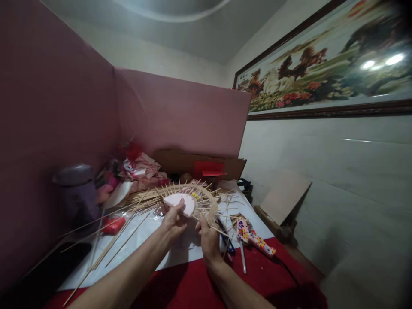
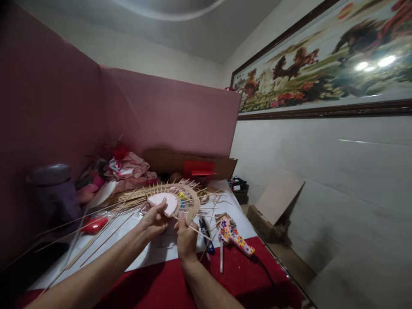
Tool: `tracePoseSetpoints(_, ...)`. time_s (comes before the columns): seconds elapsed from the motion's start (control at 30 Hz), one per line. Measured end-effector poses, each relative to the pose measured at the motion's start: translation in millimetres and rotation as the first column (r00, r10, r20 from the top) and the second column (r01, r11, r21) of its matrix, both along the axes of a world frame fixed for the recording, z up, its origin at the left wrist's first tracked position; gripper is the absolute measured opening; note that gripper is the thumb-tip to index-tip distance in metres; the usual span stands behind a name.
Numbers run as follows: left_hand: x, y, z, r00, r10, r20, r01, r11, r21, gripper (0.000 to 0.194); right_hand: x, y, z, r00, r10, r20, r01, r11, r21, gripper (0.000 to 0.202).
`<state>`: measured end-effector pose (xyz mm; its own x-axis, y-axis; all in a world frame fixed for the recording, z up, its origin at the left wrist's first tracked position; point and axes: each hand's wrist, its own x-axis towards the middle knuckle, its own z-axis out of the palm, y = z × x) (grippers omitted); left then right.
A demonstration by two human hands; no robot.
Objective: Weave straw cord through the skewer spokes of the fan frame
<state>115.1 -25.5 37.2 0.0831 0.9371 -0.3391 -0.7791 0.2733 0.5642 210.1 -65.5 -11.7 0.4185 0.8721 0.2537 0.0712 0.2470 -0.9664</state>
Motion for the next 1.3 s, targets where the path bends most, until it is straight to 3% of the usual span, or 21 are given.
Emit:
tracePoseSetpoints(0.13, 2.0, -8.6, 16.7, 0.997, -0.04, 0.07, 0.037, 0.998, 0.054, 0.006, -3.8, -12.8, 8.7, 0.999, 0.05, -0.013, -0.048, 0.992, 0.121, 0.046)
tracePoseSetpoints(0.27, -1.1, -21.7, 25.5, 0.96, -0.273, 0.061, 0.252, 0.94, 0.229, 0.008, -5.1, -21.6, 12.4, 0.993, 0.103, -0.053, -0.095, 0.986, 0.136, 0.042)
tracePoseSetpoints(0.47, -12.3, -26.6, 14.7, 0.944, -0.324, -0.07, 0.331, 0.912, 0.244, 0.012, -5.9, -26.4, 9.9, 0.992, 0.122, 0.029, -0.125, 0.979, 0.158, 0.04)
tracePoseSetpoints(0.63, -21.8, -28.3, 5.0, 0.893, -0.442, -0.088, 0.44, 0.812, 0.383, 0.023, -6.9, -22.0, 5.6, 0.966, 0.258, -0.036, -0.25, 0.956, 0.152, 0.038)
tracePoseSetpoints(0.7, -23.4, -30.5, 4.3, 0.9, -0.431, -0.069, 0.423, 0.824, 0.376, 0.02, -6.8, -21.0, 6.0, 0.951, 0.309, -0.031, -0.299, 0.939, 0.168, 0.036)
tracePoseSetpoints(0.87, -27.4, -34.7, 7.8, 0.964, -0.26, -0.06, 0.266, 0.914, 0.306, 0.018, -6.3, -24.7, 10.5, 0.902, 0.426, 0.072, -0.43, 0.875, 0.221, 0.021)
tracePoseSetpoints(1.0, -34.2, -34.1, 6.9, 0.97, -0.241, -0.041, 0.241, 0.91, 0.337, 0.018, -7.0, -26.0, 6.3, 0.891, 0.423, 0.165, -0.452, 0.863, 0.226, 0.015)
tracePoseSetpoints(1.1, -37.6, -32.4, 4.7, 0.973, -0.231, -0.016, 0.224, 0.921, 0.319, 0.019, -8.4, -22.9, -2.0, 0.881, 0.457, 0.122, -0.473, 0.857, 0.206, 0.016)
tracePoseSetpoints(1.3, -39.6, -32.8, 4.6, 0.971, -0.239, -0.022, 0.234, 0.92, 0.315, 0.018, -8.8, -18.9, -4.9, 0.904, 0.386, 0.182, -0.416, 0.892, 0.176, 0.017)
